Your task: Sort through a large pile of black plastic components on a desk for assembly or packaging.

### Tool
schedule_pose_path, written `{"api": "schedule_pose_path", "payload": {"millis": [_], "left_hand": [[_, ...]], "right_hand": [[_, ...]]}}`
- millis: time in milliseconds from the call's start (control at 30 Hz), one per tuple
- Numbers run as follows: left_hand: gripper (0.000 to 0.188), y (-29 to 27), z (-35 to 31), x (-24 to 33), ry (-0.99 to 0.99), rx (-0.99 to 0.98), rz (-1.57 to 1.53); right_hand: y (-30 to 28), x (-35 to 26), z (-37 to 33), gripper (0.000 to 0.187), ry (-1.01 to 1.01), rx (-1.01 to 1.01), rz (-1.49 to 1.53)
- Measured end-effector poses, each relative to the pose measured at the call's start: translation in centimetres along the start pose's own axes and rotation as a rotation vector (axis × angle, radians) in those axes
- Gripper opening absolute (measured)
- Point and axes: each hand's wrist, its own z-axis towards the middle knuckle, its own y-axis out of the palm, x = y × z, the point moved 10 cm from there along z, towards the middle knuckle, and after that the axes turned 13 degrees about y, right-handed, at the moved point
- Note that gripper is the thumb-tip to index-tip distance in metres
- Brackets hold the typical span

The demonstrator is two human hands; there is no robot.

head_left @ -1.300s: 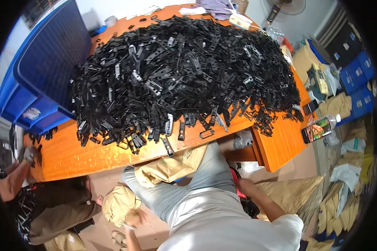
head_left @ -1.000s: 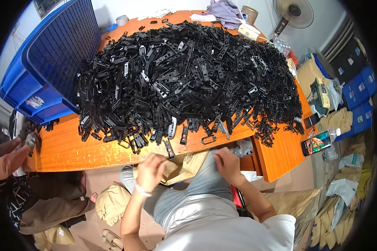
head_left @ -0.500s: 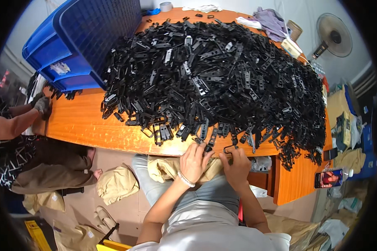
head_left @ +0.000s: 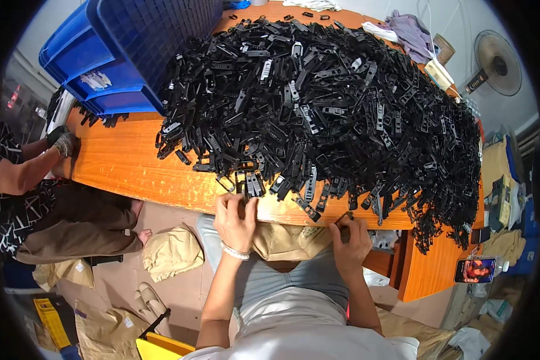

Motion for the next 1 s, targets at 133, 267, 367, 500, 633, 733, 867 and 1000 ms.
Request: {"api": "schedule_pose_path", "payload": {"millis": [133, 267, 367, 500, 633, 733, 867, 1000], "left_hand": [[0.011, 0.0, -0.2, -1.0, -0.043, 0.013, -0.037], [0.008, -0.6, -1.1, -1.5, -0.067, 0.044, -0.07], [0.006, -1.0, -1.2, -1.0, 0.001, 0.092, -0.028], [0.007, -0.7, -1.9, -1.4, -0.021, 0.146, -0.088], [0.015, -2.6, -3.2, -3.7, -0.043, 0.263, -0.052], [0.023, -2.7, -4.6, -6.6, -0.213, 0.338, -0.227], [0.03, -2.3, -2.5, -3.0, -0.01, 0.278, -0.063], [0.026, -2.0, -1.7, -1.3, 0.06, 0.165, -0.094]], "right_hand": [[0.3, 0.3, 0.0, 0.017, 0.009, 0.025, -0.026], [0.6, 0.1, -0.2, 0.015, 0.03, 0.009, -0.056], [0.3, 0.8, -0.4, 0.013, 0.047, 0.023, -0.066], [-1.3, 1.5, -0.5, 0.013, 0.048, 0.098, -0.056], [-1.2, 1.1, -0.3, 0.016, -0.006, 0.111, -0.015], [-1.3, 1.6, -0.1, 0.023, -0.008, 0.152, -0.035], [-1.9, 2.2, -0.3, 0.013, 0.009, 0.168, -0.004], [-1.9, 2.5, -0.5, 0.012, 0.028, 0.16, 0.015]]}}
